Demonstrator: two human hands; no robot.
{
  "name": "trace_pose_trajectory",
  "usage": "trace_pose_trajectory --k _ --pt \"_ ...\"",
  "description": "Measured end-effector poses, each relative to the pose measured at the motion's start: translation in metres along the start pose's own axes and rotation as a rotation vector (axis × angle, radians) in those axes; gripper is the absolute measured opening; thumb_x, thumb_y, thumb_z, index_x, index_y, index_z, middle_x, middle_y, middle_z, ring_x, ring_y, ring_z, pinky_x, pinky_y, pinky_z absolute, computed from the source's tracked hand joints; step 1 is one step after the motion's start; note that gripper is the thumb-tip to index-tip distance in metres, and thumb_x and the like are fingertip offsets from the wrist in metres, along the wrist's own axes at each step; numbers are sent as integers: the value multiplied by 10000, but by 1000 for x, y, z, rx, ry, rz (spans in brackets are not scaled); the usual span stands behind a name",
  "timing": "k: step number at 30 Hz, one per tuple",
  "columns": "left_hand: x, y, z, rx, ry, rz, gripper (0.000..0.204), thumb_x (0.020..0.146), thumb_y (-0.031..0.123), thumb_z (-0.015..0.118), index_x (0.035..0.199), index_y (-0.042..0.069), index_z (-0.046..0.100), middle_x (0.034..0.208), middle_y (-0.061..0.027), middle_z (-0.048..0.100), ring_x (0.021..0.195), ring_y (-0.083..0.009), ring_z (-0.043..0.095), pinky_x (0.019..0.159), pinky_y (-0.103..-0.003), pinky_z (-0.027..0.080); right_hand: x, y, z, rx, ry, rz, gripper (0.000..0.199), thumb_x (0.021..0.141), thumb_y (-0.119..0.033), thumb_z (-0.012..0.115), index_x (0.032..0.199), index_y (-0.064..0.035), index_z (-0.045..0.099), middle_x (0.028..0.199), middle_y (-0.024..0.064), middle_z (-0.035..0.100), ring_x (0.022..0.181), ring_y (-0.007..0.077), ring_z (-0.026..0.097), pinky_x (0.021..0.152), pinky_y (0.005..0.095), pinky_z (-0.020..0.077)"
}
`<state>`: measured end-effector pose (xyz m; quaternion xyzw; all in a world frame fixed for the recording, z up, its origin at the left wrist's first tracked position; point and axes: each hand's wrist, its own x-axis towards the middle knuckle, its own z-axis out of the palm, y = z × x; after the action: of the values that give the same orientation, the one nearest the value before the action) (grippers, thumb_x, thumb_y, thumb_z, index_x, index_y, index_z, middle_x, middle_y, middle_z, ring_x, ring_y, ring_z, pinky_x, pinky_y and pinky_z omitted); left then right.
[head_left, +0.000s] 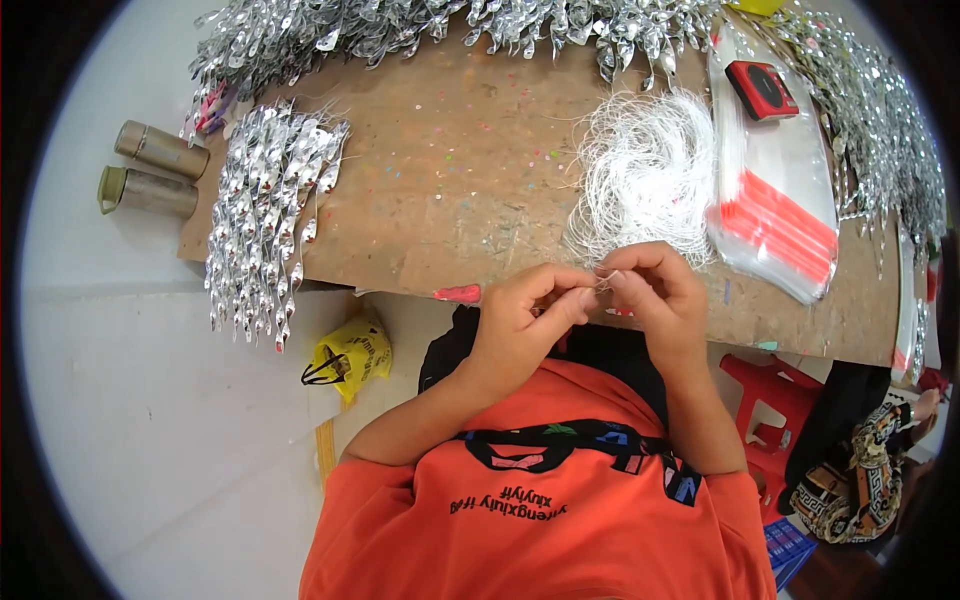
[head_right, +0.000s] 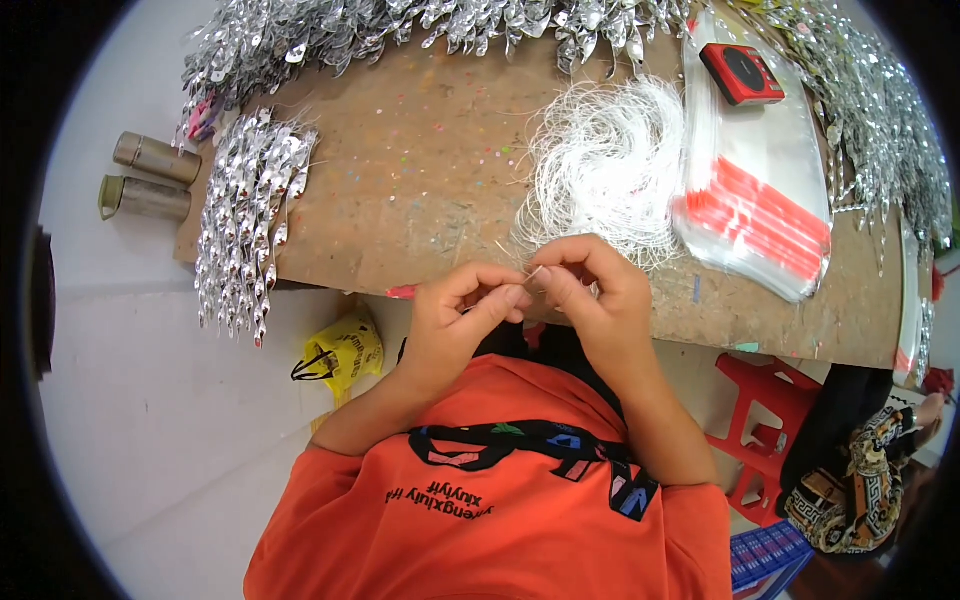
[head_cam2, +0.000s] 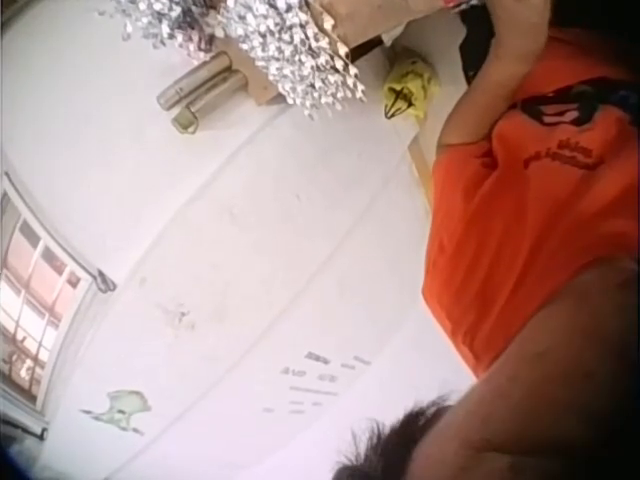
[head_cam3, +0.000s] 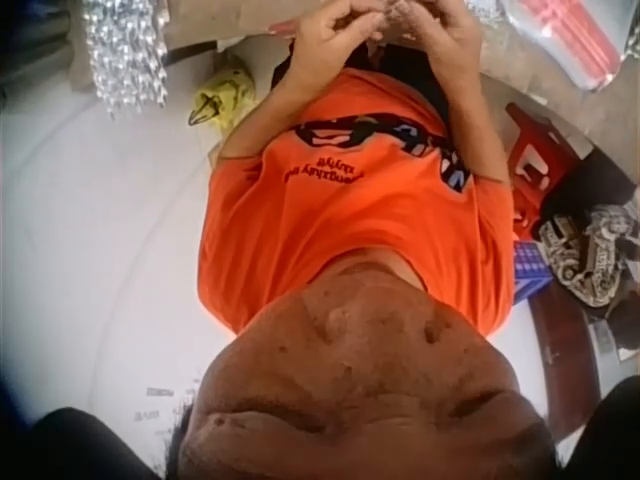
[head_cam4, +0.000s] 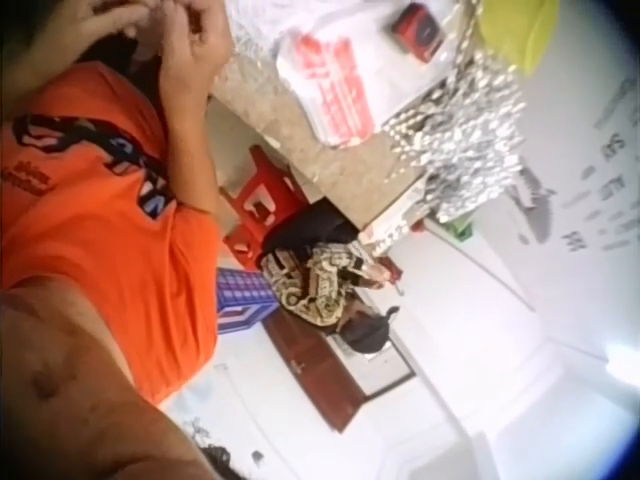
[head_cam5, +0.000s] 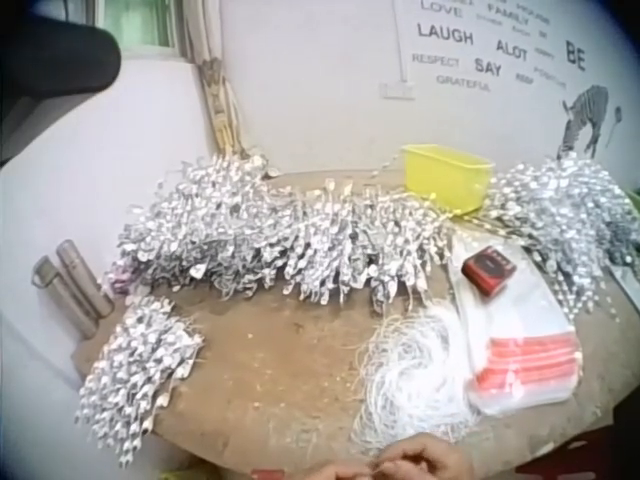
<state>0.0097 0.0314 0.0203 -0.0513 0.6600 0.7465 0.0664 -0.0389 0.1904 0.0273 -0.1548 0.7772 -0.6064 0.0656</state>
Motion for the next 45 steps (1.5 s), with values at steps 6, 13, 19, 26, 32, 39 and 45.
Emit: trace_pose_trajectory --k 6,13,19,26,32,39,45 --pt "1 0 0 -232 38 -4 155 876 94 564 978 -17 599 859 -64 627 738 -99 585 684 -218 471 1 2 -2 591 -162 265 57 824 -88 618 863 -57 590 821 -32 546 644 31 457 555 162 364" --pt "1 0 -2 -233 27 -43 137 870 102 576 955 -4 596 860 -57 624 737 -85 575 656 -206 457 2 3 -6 488 -190 262 65 823 -86 617 873 -57 587 813 -33 538 664 29 466 580 162 374" --pt "2 -4 0 -207 33 17 62 843 68 585 866 11 583 770 -23 602 681 -75 551 620 -204 439 7 -3 -9 256 -203 60 86 781 -57 617 863 -43 595 947 35 534 843 101 504 699 229 398" --pt "5 -7 2 442 172 437 23 790 14 583 802 6 565 700 -21 575 589 -82 529 536 -224 427 10 -17 -5 -341 -110 -352 100 747 -58 621 843 -33 611 1029 103 534 944 202 524 832 306 404" --pt "4 1 -1 -288 -4 -81 92 860 112 565 892 25 570 718 -10 584 590 -54 516 492 -192 394 4 -10 -4 -210 -25 -357 109 729 -33 636 835 -40 616 1019 109 536 930 206 528 804 295 419" --pt "7 6 -7 -571 -102 -274 125 834 127 610 890 22 570 734 -42 597 605 -70 511 521 -185 385 6 -6 -9 -223 -56 -474 125 737 -13 627 859 -35 632 962 106 561 876 204 544 767 282 429" --pt "5 15 -8 -514 -117 -216 91 816 108 611 859 40 566 717 -38 592 604 -65 506 545 -185 390 4 0 -6 28 -18 -192 132 736 16 612 863 -13 629 874 94 596 831 177 556 741 273 434"
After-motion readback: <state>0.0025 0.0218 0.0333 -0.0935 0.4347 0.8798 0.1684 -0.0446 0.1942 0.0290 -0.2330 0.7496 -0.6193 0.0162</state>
